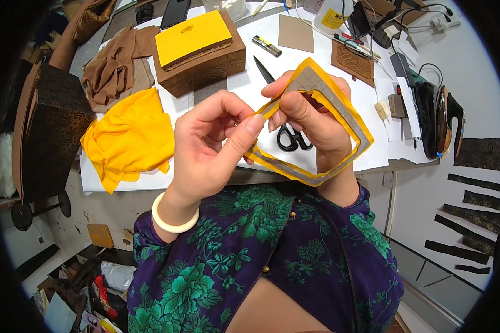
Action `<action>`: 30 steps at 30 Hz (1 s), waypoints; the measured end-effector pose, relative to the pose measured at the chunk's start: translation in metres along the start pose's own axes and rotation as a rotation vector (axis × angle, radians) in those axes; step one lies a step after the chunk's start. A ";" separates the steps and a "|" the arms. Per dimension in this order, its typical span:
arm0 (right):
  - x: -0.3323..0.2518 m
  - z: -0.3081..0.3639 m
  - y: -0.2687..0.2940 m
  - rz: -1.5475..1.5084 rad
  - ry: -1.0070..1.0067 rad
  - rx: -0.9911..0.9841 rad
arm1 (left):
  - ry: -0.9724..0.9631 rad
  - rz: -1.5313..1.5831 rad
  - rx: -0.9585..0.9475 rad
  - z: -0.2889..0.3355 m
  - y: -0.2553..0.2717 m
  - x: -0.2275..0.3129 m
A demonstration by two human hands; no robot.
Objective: The person uses shears to cut a yellow fabric piece along a gray template outline, then uses a brush to sweep the cut edges and inspects the resulting frame.
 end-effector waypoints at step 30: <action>0.020 -0.019 0.059 -0.165 0.272 0.360 | -0.300 -0.001 0.213 0.009 0.001 0.001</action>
Point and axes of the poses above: each hand's wrist, its own z-axis away from the middle knuckle, its own y-axis out of the back of the hand, x = y × z, the point moved 2 cm from there along -z, towards the middle knuckle, and after that the axes turned 12 degrees about x, right-handed, at the moved point
